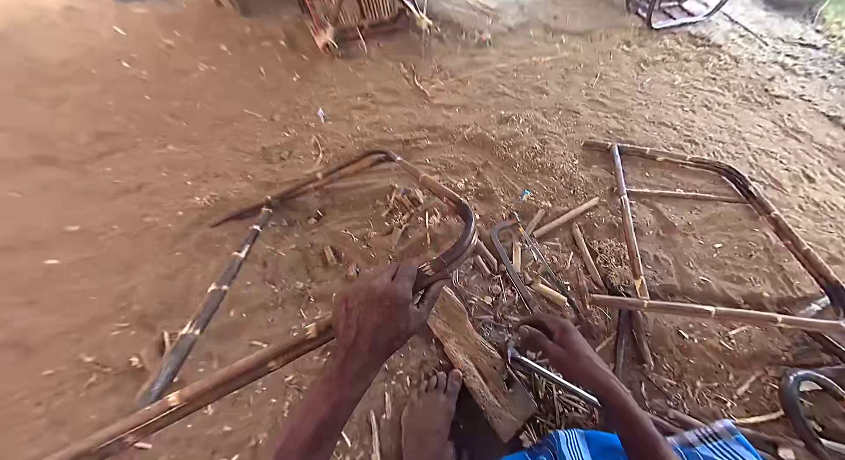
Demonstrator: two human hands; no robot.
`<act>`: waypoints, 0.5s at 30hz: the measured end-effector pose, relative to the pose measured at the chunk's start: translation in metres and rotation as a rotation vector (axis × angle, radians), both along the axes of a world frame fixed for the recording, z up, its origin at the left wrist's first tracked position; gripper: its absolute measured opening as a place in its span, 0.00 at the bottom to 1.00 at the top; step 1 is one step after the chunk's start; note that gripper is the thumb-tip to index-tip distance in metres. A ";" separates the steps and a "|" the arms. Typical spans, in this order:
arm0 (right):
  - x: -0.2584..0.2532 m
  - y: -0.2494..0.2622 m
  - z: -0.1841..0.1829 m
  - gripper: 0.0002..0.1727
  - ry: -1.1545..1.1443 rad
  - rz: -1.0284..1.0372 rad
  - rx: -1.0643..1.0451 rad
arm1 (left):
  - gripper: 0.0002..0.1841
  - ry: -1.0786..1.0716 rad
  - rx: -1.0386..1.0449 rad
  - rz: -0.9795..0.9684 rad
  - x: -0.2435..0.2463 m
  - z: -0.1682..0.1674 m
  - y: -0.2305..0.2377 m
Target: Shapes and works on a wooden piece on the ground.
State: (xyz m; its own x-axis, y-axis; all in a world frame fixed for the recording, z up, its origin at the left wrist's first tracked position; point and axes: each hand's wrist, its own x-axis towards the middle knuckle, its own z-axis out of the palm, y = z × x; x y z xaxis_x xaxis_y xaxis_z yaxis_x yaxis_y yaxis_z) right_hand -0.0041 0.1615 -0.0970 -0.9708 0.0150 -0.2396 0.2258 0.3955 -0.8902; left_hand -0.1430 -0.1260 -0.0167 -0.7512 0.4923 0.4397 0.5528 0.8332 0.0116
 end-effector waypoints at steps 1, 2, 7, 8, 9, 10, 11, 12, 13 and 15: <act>-0.005 -0.008 -0.004 0.17 0.015 0.016 -0.006 | 0.29 0.073 0.008 0.000 -0.004 0.015 -0.009; -0.008 -0.015 -0.006 0.18 0.011 0.039 -0.008 | 0.30 0.137 0.021 -0.001 -0.004 0.028 -0.017; 0.024 -0.035 -0.004 0.21 -0.134 0.304 0.067 | 0.16 -0.200 -0.036 -0.092 0.055 0.056 -0.009; 0.038 -0.031 0.000 0.20 -0.170 0.370 0.115 | 0.18 -0.218 -0.030 -0.222 0.046 0.005 -0.029; 0.055 -0.023 0.005 0.19 -0.184 0.413 0.173 | 0.23 -0.080 0.037 -0.371 0.029 -0.073 -0.052; 0.072 -0.010 0.012 0.17 -0.171 0.408 0.225 | 0.30 -0.164 0.004 -0.412 0.024 -0.121 -0.064; 0.094 0.006 0.019 0.16 -0.142 0.339 0.273 | 0.34 -0.288 -0.039 -0.406 0.028 -0.147 -0.065; 0.121 0.024 0.027 0.15 -0.108 0.229 0.317 | 0.34 -0.386 -0.049 -0.380 0.040 -0.160 -0.062; 0.146 0.045 0.034 0.15 -0.077 0.103 0.369 | 0.33 -0.448 -0.038 -0.333 0.052 -0.164 -0.058; 0.190 0.086 0.045 0.15 -0.092 -0.163 0.471 | 0.30 -0.488 0.008 -0.247 0.061 -0.166 -0.059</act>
